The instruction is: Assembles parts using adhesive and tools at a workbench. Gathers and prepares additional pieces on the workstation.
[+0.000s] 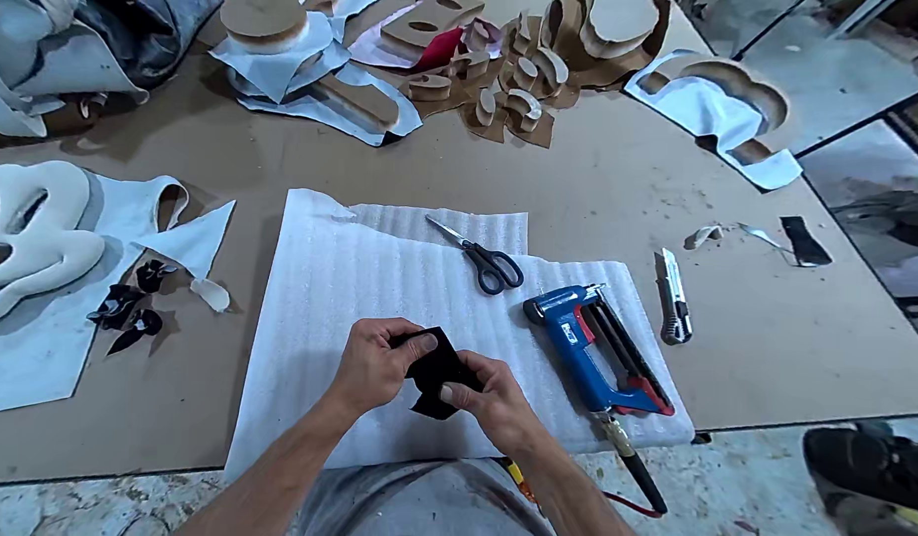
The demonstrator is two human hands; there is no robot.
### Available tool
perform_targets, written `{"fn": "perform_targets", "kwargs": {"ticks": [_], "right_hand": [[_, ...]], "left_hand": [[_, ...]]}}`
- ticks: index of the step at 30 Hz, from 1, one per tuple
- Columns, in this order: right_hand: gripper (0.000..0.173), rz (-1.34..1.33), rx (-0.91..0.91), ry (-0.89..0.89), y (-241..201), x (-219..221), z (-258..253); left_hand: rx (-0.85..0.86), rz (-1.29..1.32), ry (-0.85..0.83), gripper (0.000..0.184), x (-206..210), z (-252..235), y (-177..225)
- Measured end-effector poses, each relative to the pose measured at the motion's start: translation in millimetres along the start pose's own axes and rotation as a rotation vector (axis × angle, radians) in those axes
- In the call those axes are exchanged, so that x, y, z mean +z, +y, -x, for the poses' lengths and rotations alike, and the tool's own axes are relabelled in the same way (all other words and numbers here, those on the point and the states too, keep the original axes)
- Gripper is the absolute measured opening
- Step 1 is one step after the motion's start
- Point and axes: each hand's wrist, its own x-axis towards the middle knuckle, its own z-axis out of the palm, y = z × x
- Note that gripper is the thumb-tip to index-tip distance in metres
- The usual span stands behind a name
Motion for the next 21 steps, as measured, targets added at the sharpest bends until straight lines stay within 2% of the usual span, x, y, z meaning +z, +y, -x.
{"fn": "perform_targets", "kwargs": {"ticks": [2, 4, 6, 8, 9, 11, 14, 17, 19, 21], "right_hand": [[0.022, -0.094, -0.002, -0.024, 4, -2, -2], [0.019, 0.067, -0.047, -0.068, 0, -11, -14], [0.021, 0.501, -0.156, -0.080, -17, -20, -34], [0.020, 0.788, -0.332, -0.035, -26, -22, -56], [0.018, 0.823, -0.422, 0.006, -22, -23, -66], [0.018, 0.760, -0.549, 0.042, -6, -29, -81], [0.019, 0.724, -0.620, 0.070, 26, -36, -87], [0.016, 0.748, -0.628, 0.130, 42, -37, -83], [0.017, 0.769, -0.617, 0.142, 41, -37, -83], [0.017, 0.774, -0.599, 0.133, 39, -37, -84]], "left_hand": [[-0.099, 0.127, -0.035, 0.007, 2, -6, 5], [-0.056, 0.072, -0.102, 0.007, 0, -13, 10], [0.181, -0.182, -0.142, 0.006, -2, -20, 10], [0.478, -0.397, -0.112, 0.012, -2, -30, 5], [0.591, -0.457, -0.088, 0.014, -2, -36, 2], [0.695, -0.512, -0.047, 0.016, -2, -45, -12], [0.741, -0.590, -0.017, 0.025, -4, -40, -39], [0.829, -0.813, 0.011, 0.040, -3, -18, -59], [0.901, -0.927, 0.051, 0.036, 0, -12, -73], [0.965, -0.959, 0.106, 0.022, 2, -11, -80]]}}
